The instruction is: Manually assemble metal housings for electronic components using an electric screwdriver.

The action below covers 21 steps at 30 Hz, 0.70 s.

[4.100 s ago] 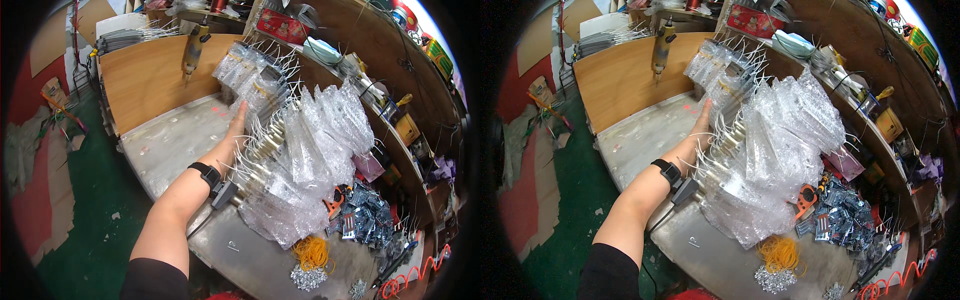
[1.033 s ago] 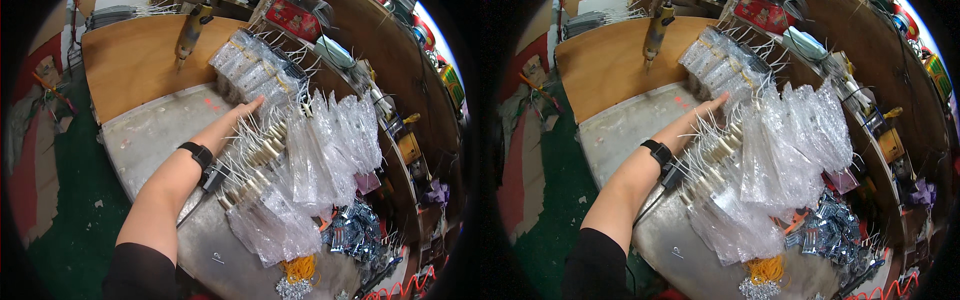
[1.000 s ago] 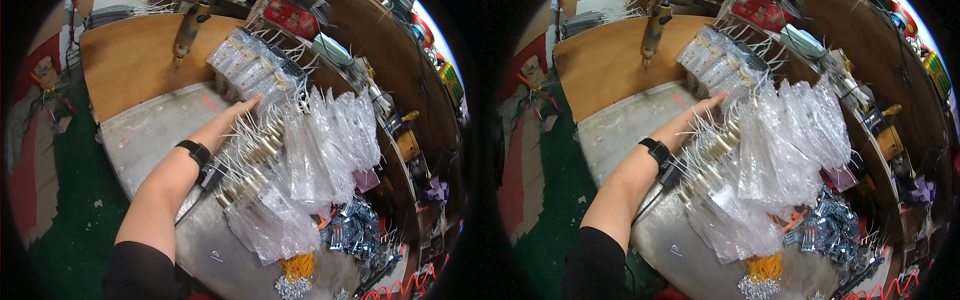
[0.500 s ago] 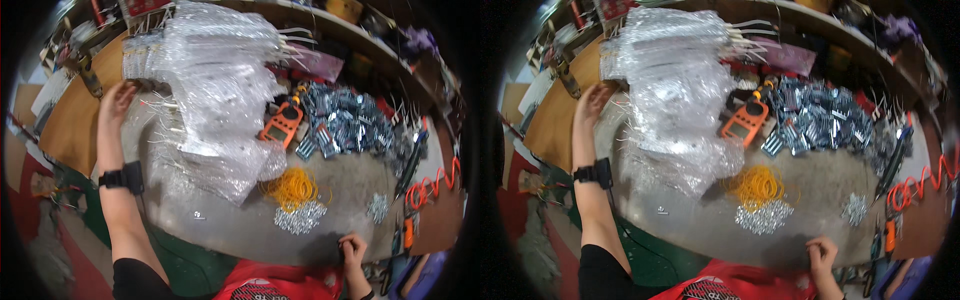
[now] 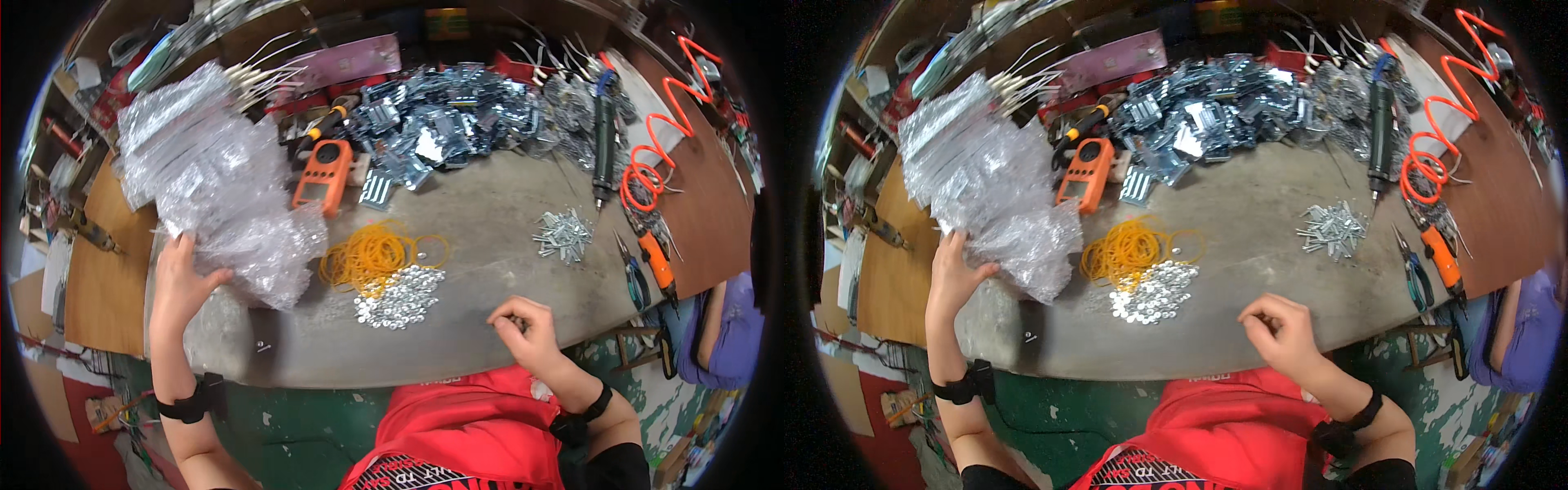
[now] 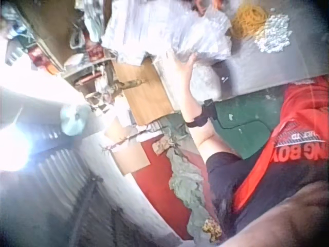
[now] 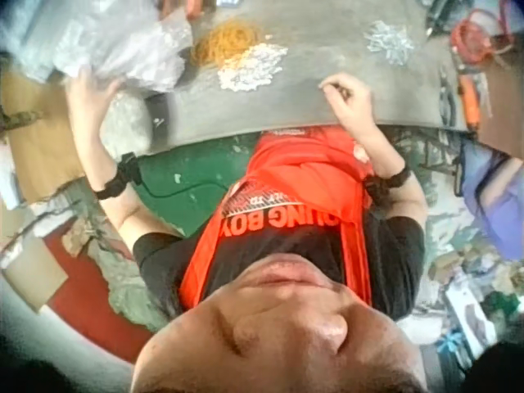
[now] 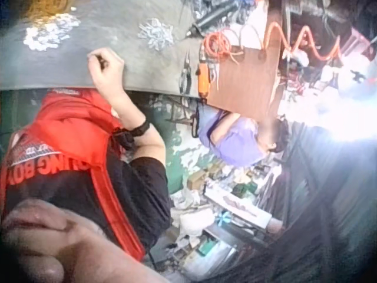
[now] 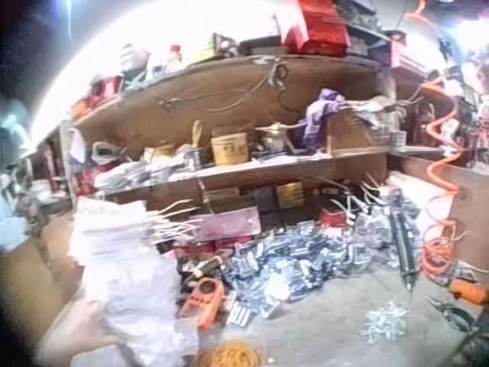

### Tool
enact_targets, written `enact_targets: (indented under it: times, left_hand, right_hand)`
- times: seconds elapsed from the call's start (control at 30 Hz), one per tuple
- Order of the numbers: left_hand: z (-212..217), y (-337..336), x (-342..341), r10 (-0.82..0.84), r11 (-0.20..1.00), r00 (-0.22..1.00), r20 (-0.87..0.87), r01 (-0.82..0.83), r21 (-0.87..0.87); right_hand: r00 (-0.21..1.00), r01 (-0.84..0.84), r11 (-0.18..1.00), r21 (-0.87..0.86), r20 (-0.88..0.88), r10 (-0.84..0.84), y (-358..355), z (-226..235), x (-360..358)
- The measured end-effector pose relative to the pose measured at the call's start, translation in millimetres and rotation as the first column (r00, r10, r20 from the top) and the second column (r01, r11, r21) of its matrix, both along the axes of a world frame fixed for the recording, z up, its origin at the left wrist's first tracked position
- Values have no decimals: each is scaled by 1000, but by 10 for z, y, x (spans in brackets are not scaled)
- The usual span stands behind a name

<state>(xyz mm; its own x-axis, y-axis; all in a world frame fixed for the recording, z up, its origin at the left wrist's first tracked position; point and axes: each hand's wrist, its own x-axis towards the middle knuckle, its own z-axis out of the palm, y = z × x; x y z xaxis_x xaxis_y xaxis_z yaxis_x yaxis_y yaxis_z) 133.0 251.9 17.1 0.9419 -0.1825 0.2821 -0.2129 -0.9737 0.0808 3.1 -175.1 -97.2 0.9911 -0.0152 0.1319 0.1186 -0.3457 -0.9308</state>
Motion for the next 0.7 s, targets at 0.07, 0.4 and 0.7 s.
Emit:
enact_targets:
  times: [0.07,0.4,0.7]
  left_hand:
    - [-27,32,31,18,996,998,-61,-13,88]
    - [-75,-323,-145,196,973,980,38,-199,116]
    - [413,-1048,-725,3,969,991,137,-37,246]
  right_hand:
    - [1000,4,1000,12,-17,-4,16,29,-23]
    - [989,-122,961,247,-46,138,-193,-39,-50]
    - [886,-96,993,-71,448,118,-385,298,24]
